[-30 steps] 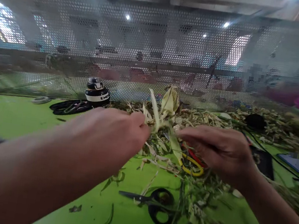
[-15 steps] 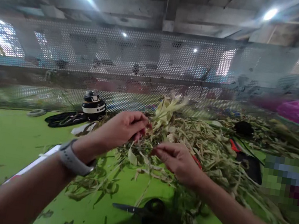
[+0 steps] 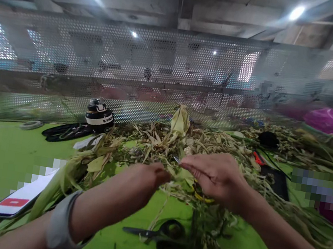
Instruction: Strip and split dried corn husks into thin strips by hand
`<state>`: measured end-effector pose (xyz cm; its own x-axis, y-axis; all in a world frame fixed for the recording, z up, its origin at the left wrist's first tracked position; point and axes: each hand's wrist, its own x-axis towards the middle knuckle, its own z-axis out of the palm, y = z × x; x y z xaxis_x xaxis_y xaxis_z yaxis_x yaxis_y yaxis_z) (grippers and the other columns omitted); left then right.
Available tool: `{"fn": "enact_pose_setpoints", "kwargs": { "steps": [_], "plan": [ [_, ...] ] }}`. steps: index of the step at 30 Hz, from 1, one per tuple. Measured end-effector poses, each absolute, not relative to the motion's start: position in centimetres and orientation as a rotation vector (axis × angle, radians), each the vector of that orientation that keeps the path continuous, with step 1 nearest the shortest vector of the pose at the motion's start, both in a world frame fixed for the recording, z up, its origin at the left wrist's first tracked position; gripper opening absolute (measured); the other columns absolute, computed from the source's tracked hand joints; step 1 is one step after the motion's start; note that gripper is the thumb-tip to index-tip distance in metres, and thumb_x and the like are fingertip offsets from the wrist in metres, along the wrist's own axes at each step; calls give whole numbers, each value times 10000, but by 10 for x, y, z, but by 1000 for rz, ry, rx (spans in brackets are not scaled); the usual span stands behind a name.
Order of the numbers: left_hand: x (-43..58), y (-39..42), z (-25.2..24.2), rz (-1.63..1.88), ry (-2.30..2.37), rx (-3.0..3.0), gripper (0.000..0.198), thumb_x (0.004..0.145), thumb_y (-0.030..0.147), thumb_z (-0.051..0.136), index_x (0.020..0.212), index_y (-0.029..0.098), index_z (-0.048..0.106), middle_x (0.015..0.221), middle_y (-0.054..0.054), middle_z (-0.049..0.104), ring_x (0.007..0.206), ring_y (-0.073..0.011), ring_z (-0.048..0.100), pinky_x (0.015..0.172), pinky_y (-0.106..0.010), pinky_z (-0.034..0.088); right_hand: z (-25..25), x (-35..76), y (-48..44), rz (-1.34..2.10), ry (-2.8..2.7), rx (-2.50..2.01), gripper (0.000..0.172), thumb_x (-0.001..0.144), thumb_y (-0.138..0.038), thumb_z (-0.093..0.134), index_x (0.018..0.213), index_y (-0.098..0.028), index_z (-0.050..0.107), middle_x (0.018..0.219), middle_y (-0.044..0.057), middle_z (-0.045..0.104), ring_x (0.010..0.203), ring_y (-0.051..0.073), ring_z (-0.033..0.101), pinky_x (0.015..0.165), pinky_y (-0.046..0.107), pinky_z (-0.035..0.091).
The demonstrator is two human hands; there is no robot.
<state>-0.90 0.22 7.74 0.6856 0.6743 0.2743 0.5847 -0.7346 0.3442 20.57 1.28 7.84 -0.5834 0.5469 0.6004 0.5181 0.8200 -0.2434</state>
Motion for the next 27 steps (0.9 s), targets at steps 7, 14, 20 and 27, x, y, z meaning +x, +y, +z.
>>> {"fn": "enact_pose_setpoints", "kwargs": {
  "steps": [7, 14, 20, 27],
  "plan": [
    [-8, -4, 88, 1001, 937, 1951, 160, 846, 241, 480, 859, 208, 635, 673, 1, 612, 435, -86, 530, 419, -179, 407, 58, 196, 40, 1169, -1991, -777, 227, 797, -320, 591, 801, -116, 689, 649, -5, 606, 560, 80, 513, 505, 172, 383],
    [1, 11, 56, 1254, 1035, 1351, 158, 734, 303, 636, 774, 151, 625, 602, 30, 579, 386, -34, 430, 371, -143, 304, 37, 185, 31, 1739, -1883, -768, 314, 801, -415, 581, 823, -120, 688, 476, -74, 381, 419, 43, 285, 391, 167, 225],
    [-15, 26, 64, 1386, 931, 977, 164, 637, 220, 710, 696, 136, 582, 638, 39, 556, 406, -4, 369, 341, -107, 244, 32, 192, 39, 1744, -2125, -833, 286, 740, -370, 649, 863, -114, 683, 588, -44, 483, 474, 48, 333, 426, 171, 271],
    [-35, 44, 49, 1479, 963, 870, 122, 648, 165, 668, 703, 139, 562, 646, 39, 558, 419, -13, 380, 363, -113, 270, 34, 211, 56, 606, -2843, -1112, 336, 713, -366, 677, 940, -119, 659, 742, 27, 584, 638, 140, 518, 530, 217, 379]
  ]
}}
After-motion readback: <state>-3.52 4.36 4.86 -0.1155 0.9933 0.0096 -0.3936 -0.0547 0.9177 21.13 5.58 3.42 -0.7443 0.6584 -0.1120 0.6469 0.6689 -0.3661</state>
